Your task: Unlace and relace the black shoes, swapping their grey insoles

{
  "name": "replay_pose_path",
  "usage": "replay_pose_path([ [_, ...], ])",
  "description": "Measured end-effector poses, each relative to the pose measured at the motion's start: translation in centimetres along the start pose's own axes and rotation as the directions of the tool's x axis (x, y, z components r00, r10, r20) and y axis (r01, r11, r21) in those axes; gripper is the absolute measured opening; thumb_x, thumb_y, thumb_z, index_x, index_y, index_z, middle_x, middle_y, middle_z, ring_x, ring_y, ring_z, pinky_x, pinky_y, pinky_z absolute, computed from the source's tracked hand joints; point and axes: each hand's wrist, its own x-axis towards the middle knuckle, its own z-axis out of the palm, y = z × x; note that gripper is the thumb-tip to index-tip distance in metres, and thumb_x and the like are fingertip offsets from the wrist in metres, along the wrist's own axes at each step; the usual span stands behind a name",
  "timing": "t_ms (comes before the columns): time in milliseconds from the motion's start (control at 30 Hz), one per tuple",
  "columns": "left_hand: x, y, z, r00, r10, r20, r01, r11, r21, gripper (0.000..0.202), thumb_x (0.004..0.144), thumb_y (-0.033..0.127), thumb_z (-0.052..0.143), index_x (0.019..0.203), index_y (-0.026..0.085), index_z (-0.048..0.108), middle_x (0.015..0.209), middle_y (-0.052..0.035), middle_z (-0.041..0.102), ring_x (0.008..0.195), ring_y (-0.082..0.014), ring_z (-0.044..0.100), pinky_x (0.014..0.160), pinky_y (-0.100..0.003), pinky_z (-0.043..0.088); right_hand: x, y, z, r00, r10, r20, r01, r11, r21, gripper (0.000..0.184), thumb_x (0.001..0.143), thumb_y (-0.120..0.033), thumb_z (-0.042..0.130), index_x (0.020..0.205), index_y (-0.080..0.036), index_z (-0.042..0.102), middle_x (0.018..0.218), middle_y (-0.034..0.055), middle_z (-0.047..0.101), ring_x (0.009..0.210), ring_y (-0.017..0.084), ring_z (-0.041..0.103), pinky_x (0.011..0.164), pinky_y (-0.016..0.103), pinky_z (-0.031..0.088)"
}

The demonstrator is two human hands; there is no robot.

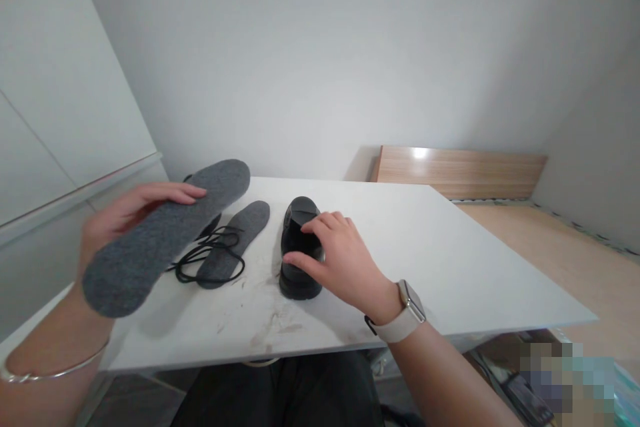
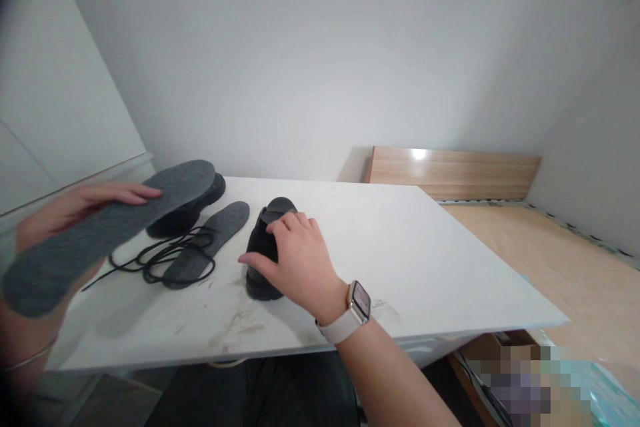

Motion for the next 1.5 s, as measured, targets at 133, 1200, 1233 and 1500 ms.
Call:
replay_pose_path([
  [133, -2.9, -3.7, -2.5, 0.914, -0.216, 0.342, 0.192, 0.976, 0.103, 0.017, 0.080, 0.029, 0.067, 0.094, 0.021, 0.068, 0.116, -0.0066, 0.071, 0.109, -0.0254, 0.066, 0.092, -0.034, 0.053, -0.1, -0.2, 1.2, 0.975, -0.035, 0.220, 0.056, 0.994, -0.090, 0.039, 0.087, -0.056, 0.068, 0.095, -0.017, 0.070, 0.095, 0.0068, 0.071, 0.098, 0.025, 0.061, 0.095, 0.044, 0.037],
  [1200, -5.8, -6.6, -1.3, 0.745, -0.375, 0.551, 0.142, 0.897, 0.419, 0.035, 0.096, 0.027, 0.041, 0.100, 0.024, 0.075, 0.127, -0.0047, 0.070, 0.121, -0.0233, 0.061, 0.109, -0.040, 0.044, 14.0, -0.4, 14.6, 0.983, -0.167, 0.075, 0.178, 0.968, -0.177, 0.018, 0.097, -0.025, 0.055, 0.102, -0.011, 0.066, 0.105, 0.0120, 0.069, 0.106, 0.028, 0.054, 0.092, 0.041, 0.038],
  [1233, -5.7, -6.4, -1.3, 0.744, -0.381, 0.549, 0.148, 0.895, 0.421, 0.033, 0.096, 0.026, 0.042, 0.100, 0.024, 0.075, 0.127, -0.0045, 0.070, 0.121, -0.0234, 0.061, 0.109, -0.040, 0.044, 13.8, -0.4, 14.5, 0.984, -0.164, 0.066, 0.173, 0.970, -0.172, 0.020, 0.097, -0.025, 0.055, 0.103, -0.010, 0.065, 0.105, 0.0127, 0.068, 0.106, 0.028, 0.053, 0.092, 0.041, 0.039],
  [1500, -5.6, -6.2, -1.5, 0.841, -0.221, 0.493, -0.089, 0.844, 0.529, 0.039, 0.084, 0.013, 0.042, 0.096, 0.025, 0.077, 0.129, -0.0044, 0.068, 0.113, -0.0269, 0.060, 0.102, -0.043, 0.045, 9.0, -0.6, 10.9, 0.965, -0.253, -0.064, 0.250, 0.967, -0.057, 0.038, 0.096, -0.020, 0.053, 0.133, -0.010, 0.053, 0.137, 0.0139, 0.052, 0.127, 0.025, 0.040, 0.111, 0.037, 0.032],
])
